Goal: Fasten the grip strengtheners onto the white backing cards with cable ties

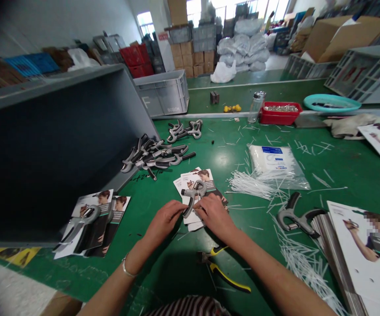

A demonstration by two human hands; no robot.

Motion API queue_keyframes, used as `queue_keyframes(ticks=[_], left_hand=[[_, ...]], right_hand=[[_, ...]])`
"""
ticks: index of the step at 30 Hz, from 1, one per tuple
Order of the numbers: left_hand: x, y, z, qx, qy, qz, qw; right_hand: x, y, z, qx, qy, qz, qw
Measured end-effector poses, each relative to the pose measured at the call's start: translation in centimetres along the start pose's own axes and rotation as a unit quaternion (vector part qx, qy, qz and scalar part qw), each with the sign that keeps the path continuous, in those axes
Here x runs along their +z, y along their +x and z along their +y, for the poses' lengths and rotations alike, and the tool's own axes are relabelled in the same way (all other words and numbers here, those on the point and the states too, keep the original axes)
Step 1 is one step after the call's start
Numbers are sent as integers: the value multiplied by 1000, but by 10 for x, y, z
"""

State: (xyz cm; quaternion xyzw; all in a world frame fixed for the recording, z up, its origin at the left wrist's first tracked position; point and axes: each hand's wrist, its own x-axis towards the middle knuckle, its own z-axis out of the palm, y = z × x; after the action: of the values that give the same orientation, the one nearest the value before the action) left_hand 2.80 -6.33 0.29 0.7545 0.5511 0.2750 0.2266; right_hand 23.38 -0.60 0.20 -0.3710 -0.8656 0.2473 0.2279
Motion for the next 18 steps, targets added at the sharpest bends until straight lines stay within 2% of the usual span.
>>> queue_keyframes(ticks=[3,5,8,12,18], left_hand=[[5,3,1,29,21,3,999],[11,4,0,10,-11,40,999],[17,4,-2,-39,-89,97,991],[17,4,-3,-57,-158,96,981],[15,6,-4,-86,-207,92,970]], right_hand=[[6,3,-2,32,18,19,999],[8,3,-3,46,20,31,998],[7,2,0,32,9,23,999],[3,2,2,-1,-31,-6,999],[-1,4,0,-33,-82,-27,996]])
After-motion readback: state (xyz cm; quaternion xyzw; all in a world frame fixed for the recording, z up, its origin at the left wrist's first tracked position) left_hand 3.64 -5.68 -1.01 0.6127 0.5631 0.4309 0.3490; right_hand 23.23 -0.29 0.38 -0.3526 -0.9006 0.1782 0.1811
